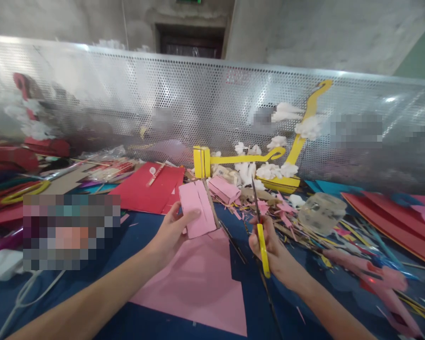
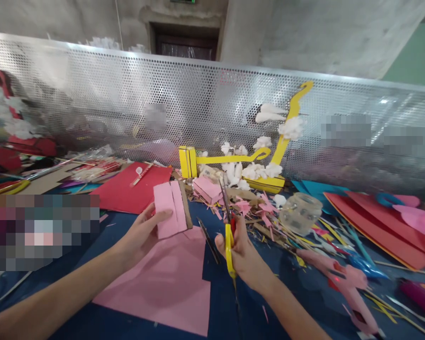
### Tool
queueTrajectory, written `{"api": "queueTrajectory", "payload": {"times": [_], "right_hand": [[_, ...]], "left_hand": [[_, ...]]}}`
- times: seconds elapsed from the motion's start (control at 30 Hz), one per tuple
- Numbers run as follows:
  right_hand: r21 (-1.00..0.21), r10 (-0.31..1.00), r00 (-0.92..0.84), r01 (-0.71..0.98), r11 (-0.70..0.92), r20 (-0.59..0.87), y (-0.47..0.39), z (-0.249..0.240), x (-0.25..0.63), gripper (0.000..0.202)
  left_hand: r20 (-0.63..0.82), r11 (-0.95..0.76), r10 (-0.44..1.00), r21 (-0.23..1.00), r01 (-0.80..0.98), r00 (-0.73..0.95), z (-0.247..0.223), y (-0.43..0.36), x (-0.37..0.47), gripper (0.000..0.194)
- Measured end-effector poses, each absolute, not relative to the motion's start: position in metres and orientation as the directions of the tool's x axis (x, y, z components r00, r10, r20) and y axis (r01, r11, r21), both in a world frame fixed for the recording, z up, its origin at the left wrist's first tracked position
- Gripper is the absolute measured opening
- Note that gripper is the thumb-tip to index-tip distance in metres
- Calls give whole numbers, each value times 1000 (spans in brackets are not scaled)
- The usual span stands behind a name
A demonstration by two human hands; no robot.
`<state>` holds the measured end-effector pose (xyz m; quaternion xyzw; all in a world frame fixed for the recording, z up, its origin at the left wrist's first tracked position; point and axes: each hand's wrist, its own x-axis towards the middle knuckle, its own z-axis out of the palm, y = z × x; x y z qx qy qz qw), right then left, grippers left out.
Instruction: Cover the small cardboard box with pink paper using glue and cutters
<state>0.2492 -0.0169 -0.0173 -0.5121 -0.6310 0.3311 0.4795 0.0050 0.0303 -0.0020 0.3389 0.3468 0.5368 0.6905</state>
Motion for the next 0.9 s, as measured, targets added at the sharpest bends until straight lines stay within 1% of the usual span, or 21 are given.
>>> {"api": "queueTrajectory", "payload": {"times": [0.13,0.2,0.27,0.33,0.4,0.5,0.57,0.63,0.7,0.8,0.9], "right_hand": [[-802,913,72,508,314,402,-13,-16,253,51],[-777,896,91,542,321,434,-10,-18,254,52],[-792,897,95,517,325,431,-8,-21,253,51],[-823,911,85,469,321,404,-8,-23,252,47],[-846,926,67,435,309,372,-8,-25,251,44],[-862,926,76,400,311,369,-7,-25,252,46],[-883,924,96,348,317,370,-6,-24,252,50],[-909,934,97,285,304,343,-6,-23,252,51],[-928,946,85,240,285,313,-7,-22,251,49],[-940,957,75,224,259,281,-10,-21,247,48],[-957,969,78,194,218,236,-15,-18,241,51]], "left_hand": [[-189,306,942,822,-481,276,6,29,-1,51],[-200,356,913,814,-459,354,9,29,-5,50],[-174,375,879,827,-418,444,10,29,-9,52],[-133,364,840,858,-363,527,10,28,-13,58],[-123,361,805,877,-316,580,8,29,-15,61],[-126,330,824,899,-288,552,8,31,-18,56],[-127,296,856,915,-274,501,9,33,-18,50],[-139,291,861,923,-251,489,11,34,-19,47],[-162,323,831,919,-224,533,13,34,-21,50],[-171,376,760,902,-210,627,13,32,-24,56],[-69,341,726,900,-270,685,10,30,-23,53]]}}
